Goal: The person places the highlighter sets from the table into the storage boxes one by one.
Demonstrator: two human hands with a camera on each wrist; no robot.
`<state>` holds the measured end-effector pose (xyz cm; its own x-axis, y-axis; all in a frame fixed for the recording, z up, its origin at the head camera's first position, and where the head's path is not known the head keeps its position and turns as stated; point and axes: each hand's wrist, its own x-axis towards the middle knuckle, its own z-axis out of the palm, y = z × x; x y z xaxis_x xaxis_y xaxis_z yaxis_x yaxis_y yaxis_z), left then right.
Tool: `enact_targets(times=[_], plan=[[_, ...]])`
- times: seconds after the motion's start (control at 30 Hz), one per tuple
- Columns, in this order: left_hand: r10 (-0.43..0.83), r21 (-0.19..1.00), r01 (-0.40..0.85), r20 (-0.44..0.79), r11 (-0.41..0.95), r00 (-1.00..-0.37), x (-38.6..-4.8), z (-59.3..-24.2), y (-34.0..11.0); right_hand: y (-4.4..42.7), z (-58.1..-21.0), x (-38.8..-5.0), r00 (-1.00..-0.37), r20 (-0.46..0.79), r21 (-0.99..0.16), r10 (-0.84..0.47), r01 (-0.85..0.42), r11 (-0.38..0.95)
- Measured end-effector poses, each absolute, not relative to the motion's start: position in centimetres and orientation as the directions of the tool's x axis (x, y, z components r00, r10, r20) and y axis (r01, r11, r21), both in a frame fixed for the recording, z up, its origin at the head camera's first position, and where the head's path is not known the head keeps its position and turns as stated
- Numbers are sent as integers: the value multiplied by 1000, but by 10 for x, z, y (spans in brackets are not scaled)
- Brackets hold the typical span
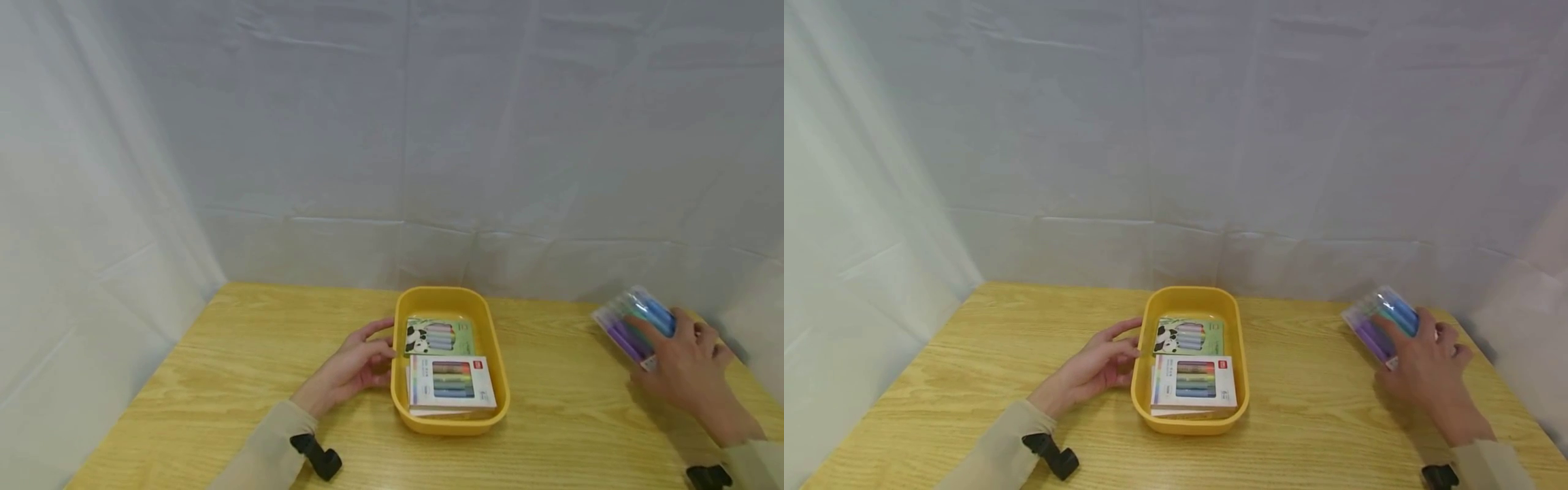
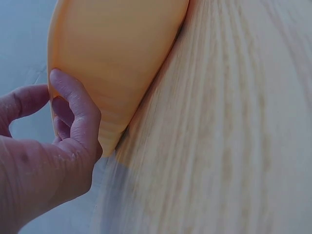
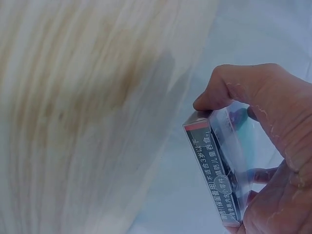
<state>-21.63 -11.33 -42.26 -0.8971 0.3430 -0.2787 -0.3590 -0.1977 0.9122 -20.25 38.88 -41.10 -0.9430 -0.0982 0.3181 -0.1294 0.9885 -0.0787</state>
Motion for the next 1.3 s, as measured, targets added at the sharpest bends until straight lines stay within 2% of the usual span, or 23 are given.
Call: enact_targets(times=[0.5, 0.93, 1.3], plan=[[343, 914, -362, -285, -184, -895, -215, -422, -114, 371, -398, -197, -918, 367, -104, -148, -198, 975], [355, 915, -361, -281, -182, -892, -214, -422, -113, 352, -389, -188, -861, 476, -122, -178, -266, 956], [351, 911, -368, -288, -187, -891, -213, -421, -112, 341, -384, -187, -828, 521, -112, -208, -308, 945]])
